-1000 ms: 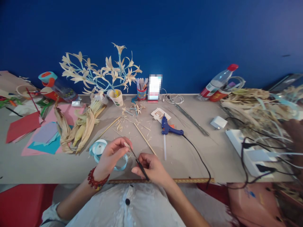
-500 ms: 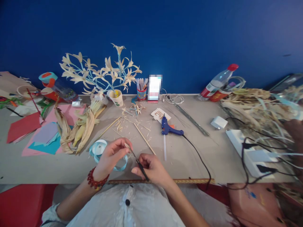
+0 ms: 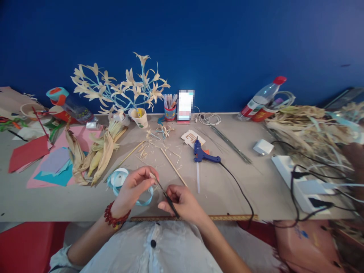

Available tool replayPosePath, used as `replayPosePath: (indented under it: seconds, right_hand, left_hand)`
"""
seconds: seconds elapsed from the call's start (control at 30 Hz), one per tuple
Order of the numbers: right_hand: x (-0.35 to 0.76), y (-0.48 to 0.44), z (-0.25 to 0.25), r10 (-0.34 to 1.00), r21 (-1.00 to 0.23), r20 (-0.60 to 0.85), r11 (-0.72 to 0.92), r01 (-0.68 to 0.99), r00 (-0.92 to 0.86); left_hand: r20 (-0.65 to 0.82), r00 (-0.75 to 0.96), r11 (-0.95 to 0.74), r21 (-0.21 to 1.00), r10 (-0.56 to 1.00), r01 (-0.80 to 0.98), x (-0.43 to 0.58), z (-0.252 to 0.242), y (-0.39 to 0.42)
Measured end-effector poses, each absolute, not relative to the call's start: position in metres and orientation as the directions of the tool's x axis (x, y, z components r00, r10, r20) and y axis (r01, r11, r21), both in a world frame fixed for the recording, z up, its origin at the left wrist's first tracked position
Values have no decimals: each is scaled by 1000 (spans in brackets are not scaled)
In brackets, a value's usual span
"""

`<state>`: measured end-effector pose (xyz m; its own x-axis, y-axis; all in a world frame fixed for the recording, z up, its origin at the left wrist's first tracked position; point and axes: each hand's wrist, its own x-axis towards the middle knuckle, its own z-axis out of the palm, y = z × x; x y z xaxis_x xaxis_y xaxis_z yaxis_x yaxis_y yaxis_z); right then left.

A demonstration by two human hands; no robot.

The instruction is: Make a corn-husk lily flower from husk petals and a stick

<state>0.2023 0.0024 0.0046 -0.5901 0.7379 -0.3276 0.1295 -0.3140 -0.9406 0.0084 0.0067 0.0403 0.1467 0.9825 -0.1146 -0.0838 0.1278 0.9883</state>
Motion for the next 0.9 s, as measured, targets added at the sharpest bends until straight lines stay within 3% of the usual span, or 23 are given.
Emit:
replayPosePath:
  seconds: [0.67,0.9]
  right_hand:
    - [201,4,7,777,-956,-290,-215,197,-559]
    - [197,1,4,748,-936,-344,-321,143,-568]
  left_hand:
    - [-127,148,137,989,981,-63,7,42,6]
    - [-137,120,146,987,983,-72,8,42,6]
